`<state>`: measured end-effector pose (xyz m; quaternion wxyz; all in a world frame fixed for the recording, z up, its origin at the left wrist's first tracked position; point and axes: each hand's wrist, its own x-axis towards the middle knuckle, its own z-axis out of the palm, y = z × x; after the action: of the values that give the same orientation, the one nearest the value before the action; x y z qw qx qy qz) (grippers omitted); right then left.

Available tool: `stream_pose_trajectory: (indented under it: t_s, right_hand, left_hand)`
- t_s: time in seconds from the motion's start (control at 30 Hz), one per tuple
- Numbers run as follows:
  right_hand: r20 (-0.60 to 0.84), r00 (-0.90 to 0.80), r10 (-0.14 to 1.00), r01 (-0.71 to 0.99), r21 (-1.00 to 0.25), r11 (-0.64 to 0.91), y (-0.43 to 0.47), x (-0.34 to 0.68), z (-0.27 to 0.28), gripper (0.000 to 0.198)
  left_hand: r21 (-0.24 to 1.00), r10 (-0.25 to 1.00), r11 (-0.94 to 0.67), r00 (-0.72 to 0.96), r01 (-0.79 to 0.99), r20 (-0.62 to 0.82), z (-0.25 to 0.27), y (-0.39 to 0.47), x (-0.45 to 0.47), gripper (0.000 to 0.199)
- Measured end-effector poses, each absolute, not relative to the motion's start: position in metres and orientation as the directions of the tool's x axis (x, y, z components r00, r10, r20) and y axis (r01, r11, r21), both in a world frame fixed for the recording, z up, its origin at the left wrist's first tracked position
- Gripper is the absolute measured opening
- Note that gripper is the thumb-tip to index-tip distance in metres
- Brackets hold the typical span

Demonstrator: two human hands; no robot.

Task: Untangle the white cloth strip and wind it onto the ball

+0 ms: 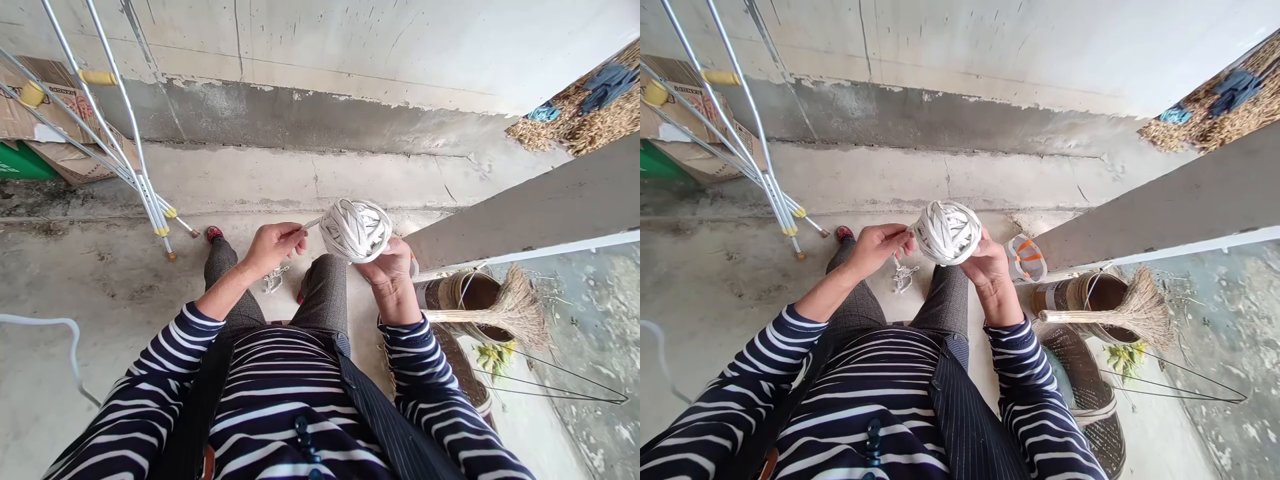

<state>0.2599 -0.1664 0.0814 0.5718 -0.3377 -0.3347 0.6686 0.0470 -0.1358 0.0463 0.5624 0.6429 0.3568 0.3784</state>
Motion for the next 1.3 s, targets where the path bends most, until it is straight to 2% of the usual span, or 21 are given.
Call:
stream_pose_trajectory:
  t_s: [0.23,0.33,0.43,0.53,0.67,0.77,0.87,1.07,1.13,1.3]
  right_hand:
    - [-0.053,-0.128,0.990,-0.577,-0.808,-0.118,-0.168,0.260,0.081,0.070]
    - [-0.041,-0.120,0.992,-0.602,-0.792,-0.105,-0.168,0.262,0.085,0.070]
    - [-0.037,-0.096,0.995,-0.601,-0.795,-0.088,-0.169,0.265,0.089,0.069]
    - [-0.034,-0.086,0.996,-0.580,-0.811,-0.078,-0.170,0.268,0.087,0.068]
    - [-0.018,-0.098,0.995,-0.532,-0.844,-0.068,-0.171,0.273,0.081,0.065]
    - [-0.015,-0.092,0.996,-0.483,-0.874,-0.057,-0.172,0.277,0.079,0.065]
    - [-0.019,-0.088,0.996,-0.443,-0.895,-0.056,-0.174,0.279,0.080,0.065]
    - [-0.003,-0.125,0.992,-0.368,-0.928,-0.050,-0.173,0.277,0.081,0.072]
    - [0.002,-0.117,0.993,-0.363,-0.931,-0.041,-0.173,0.276,0.082,0.069]
    - [0.003,-0.133,0.991,-0.351,-0.936,-0.044,-0.177,0.274,0.087,0.071]
  left_hand:
    - [0.967,0.902,-0.204,0.413,0.155,0.124,0.033,-0.138,0.048,0.023]
    - [0.974,0.904,-0.180,0.413,0.135,0.110,0.027,-0.140,0.048,0.028]
    - [0.999,0.896,-0.043,0.442,-0.002,0.040,0.024,-0.140,0.042,0.031]
    - [0.981,0.837,0.148,0.544,-0.128,-0.055,0.025,-0.136,0.031,0.033]
    - [0.954,0.746,0.252,0.661,-0.161,-0.086,0.026,-0.128,0.014,0.040]
    - [0.971,0.732,0.230,0.669,-0.066,-0.128,0.020,-0.123,0.007,0.042]
    - [0.983,0.779,0.114,0.600,0.144,-0.178,0.008,-0.120,0.004,0.039]
    - [0.868,0.890,-0.040,0.412,0.494,-0.193,-0.007,-0.116,0.000,0.035]
    - [0.851,0.899,-0.041,0.391,0.523,-0.197,-0.006,-0.115,-0.001,0.031]
    - [0.905,0.932,0.112,0.274,0.410,-0.239,-0.003,-0.110,0.000,0.021]
